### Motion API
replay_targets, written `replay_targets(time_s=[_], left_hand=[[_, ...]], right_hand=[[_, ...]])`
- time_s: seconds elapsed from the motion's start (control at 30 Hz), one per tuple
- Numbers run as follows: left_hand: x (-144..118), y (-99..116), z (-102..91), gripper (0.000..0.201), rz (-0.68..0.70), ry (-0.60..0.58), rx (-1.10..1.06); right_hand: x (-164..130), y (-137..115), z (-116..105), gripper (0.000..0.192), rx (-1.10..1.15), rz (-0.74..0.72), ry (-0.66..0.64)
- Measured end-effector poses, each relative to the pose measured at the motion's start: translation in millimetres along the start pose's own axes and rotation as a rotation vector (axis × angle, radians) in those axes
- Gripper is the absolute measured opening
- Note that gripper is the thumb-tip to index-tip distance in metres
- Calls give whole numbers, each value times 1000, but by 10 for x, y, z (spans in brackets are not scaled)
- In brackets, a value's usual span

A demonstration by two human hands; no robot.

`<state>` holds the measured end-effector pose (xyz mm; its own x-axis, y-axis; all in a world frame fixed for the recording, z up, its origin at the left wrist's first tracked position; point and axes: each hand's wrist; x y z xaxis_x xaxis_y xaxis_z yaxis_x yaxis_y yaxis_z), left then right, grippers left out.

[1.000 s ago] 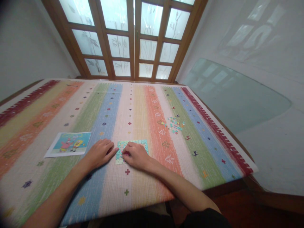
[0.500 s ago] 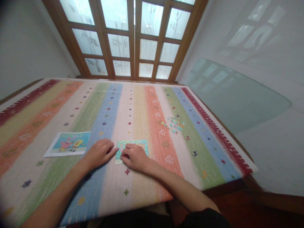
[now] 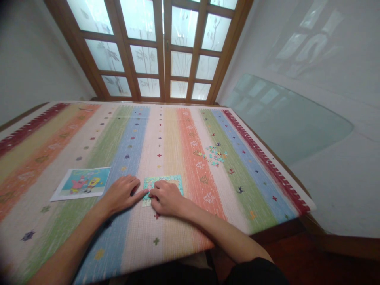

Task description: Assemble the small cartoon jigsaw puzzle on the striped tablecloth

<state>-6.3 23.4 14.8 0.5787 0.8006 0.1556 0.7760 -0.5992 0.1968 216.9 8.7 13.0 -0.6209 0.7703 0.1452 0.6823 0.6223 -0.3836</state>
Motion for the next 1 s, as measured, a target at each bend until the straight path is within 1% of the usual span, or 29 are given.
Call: replay_targets(time_s=[0.13, 0.27, 0.43, 0.73, 1.0], left_hand=[[8, 4, -17, 46, -9, -5, 5], [11, 2, -26, 43, -14, -29, 14], [13, 22, -46, 42, -22, -39, 19], [29, -17, -34, 51, -44, -54, -51], [32, -24, 5, 48, -53, -45, -41]], right_hand=[[-3, 28, -24, 18, 16, -16, 6], [4, 45, -26, 24, 22, -20, 25], [11, 50, -21, 23, 19, -20, 15], [25, 108, -27, 23, 59, -73, -10], [34, 130, -78, 26, 60, -94, -58]])
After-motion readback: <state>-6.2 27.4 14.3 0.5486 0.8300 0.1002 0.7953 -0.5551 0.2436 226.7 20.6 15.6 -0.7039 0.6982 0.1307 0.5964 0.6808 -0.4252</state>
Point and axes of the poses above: each hand's wrist, its own x-axis towards the middle knuckle, its own z-axis out of the palm, y = z × x, and after that the axes turned 3 degrees about z, right-handed
